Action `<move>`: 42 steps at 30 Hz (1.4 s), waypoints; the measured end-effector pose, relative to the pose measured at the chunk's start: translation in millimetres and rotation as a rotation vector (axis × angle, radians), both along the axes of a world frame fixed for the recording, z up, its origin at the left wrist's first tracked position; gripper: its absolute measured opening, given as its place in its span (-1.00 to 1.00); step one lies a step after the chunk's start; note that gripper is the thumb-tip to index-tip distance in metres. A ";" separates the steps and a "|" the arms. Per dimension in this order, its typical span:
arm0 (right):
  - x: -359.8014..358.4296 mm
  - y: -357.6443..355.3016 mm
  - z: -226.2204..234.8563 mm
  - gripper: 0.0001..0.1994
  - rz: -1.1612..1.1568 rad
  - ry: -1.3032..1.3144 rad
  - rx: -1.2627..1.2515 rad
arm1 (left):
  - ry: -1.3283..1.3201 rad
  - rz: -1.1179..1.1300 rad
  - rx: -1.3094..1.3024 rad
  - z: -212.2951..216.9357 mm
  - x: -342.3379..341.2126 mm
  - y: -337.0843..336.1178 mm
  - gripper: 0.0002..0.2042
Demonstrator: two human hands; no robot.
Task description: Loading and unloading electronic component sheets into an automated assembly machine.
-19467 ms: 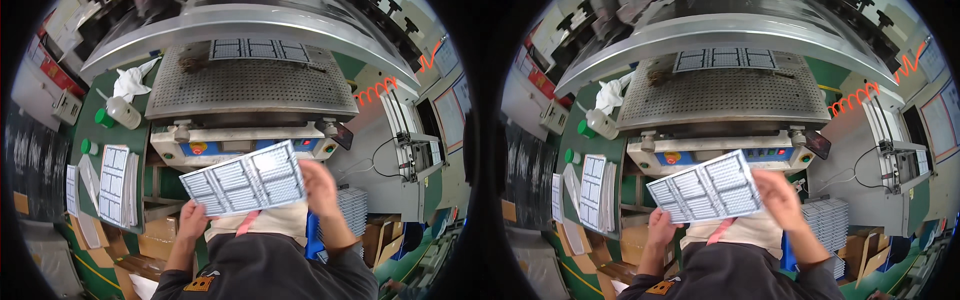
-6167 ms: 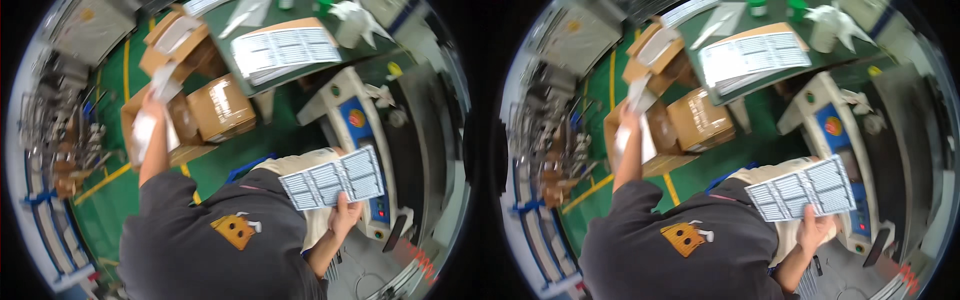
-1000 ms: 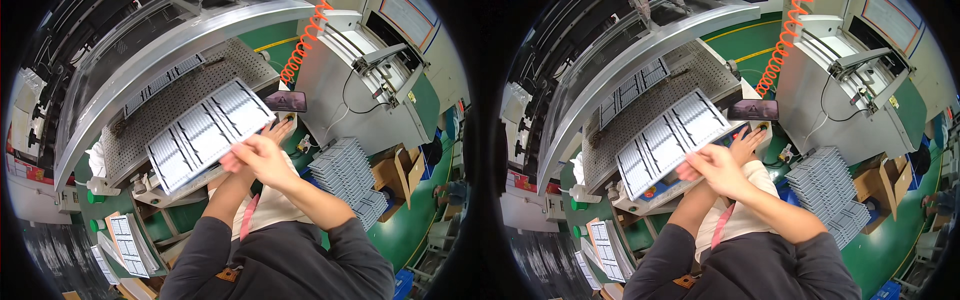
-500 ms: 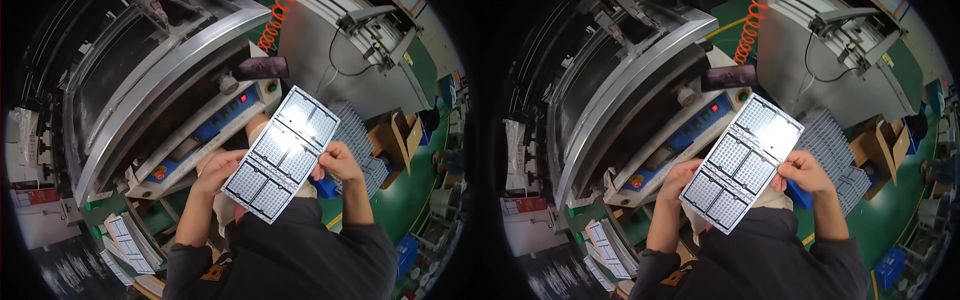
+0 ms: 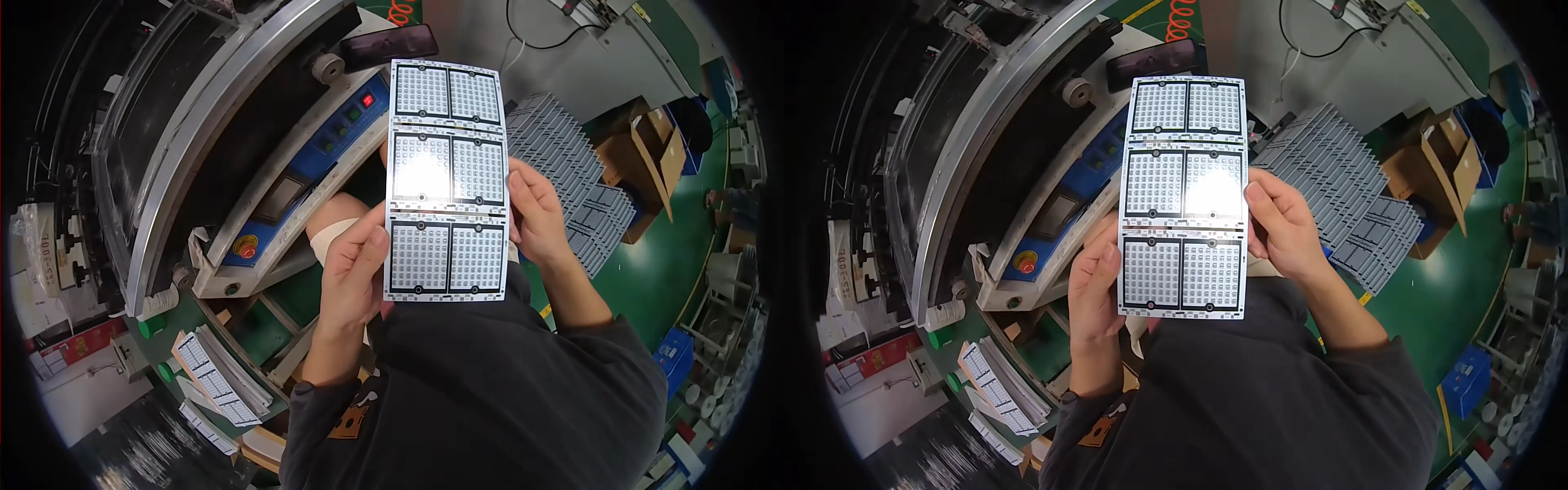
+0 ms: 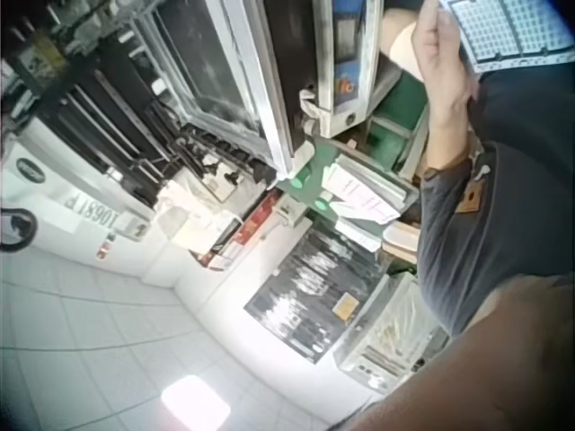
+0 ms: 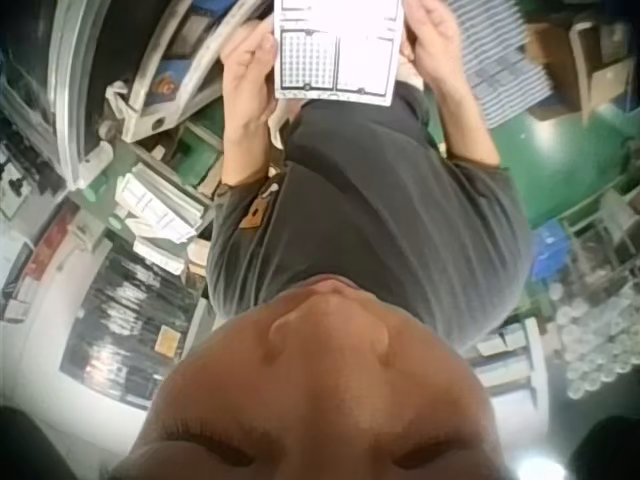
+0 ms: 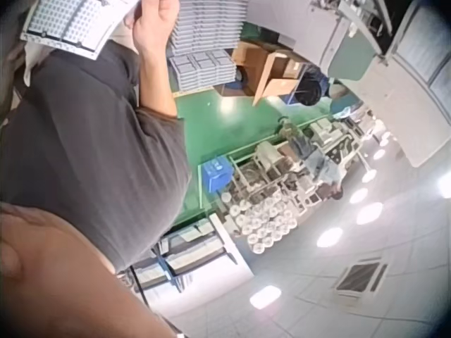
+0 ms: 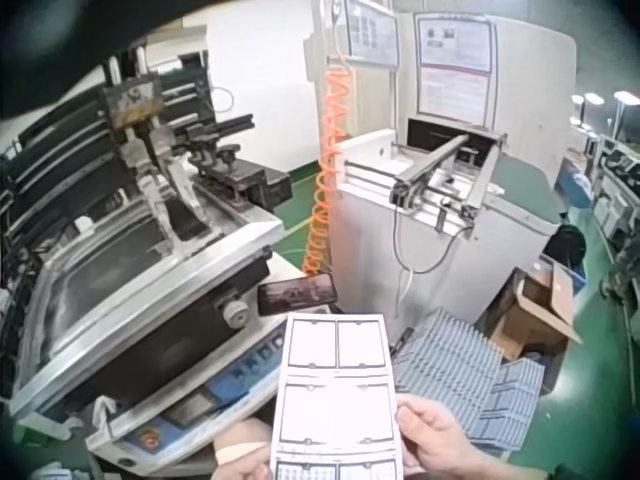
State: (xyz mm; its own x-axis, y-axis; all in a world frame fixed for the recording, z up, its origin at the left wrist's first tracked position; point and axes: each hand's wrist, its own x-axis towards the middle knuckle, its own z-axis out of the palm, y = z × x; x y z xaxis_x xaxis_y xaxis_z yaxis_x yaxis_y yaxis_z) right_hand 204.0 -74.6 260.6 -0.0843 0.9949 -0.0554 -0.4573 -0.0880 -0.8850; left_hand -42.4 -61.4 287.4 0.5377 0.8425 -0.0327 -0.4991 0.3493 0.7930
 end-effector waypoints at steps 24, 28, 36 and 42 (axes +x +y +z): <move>79.0 -99.8 -26.6 -0.74 -0.321 -0.082 -0.167 | 0.418 -0.025 0.110 -79.4 36.2 9.6 -0.52; 140.6 -150.5 -9.6 -0.70 -0.692 -0.490 -0.215 | 0.635 0.257 0.195 -164.4 -7.4 38.1 -0.64; 213.3 -145.4 -112.0 -0.73 -0.794 -1.016 -0.461 | 0.843 0.170 0.085 -263.3 -27.1 34.6 -0.75; 219.6 -113.0 -168.4 -0.74 -0.698 -1.143 -0.506 | 0.816 0.047 0.005 -277.5 -31.5 39.8 -0.78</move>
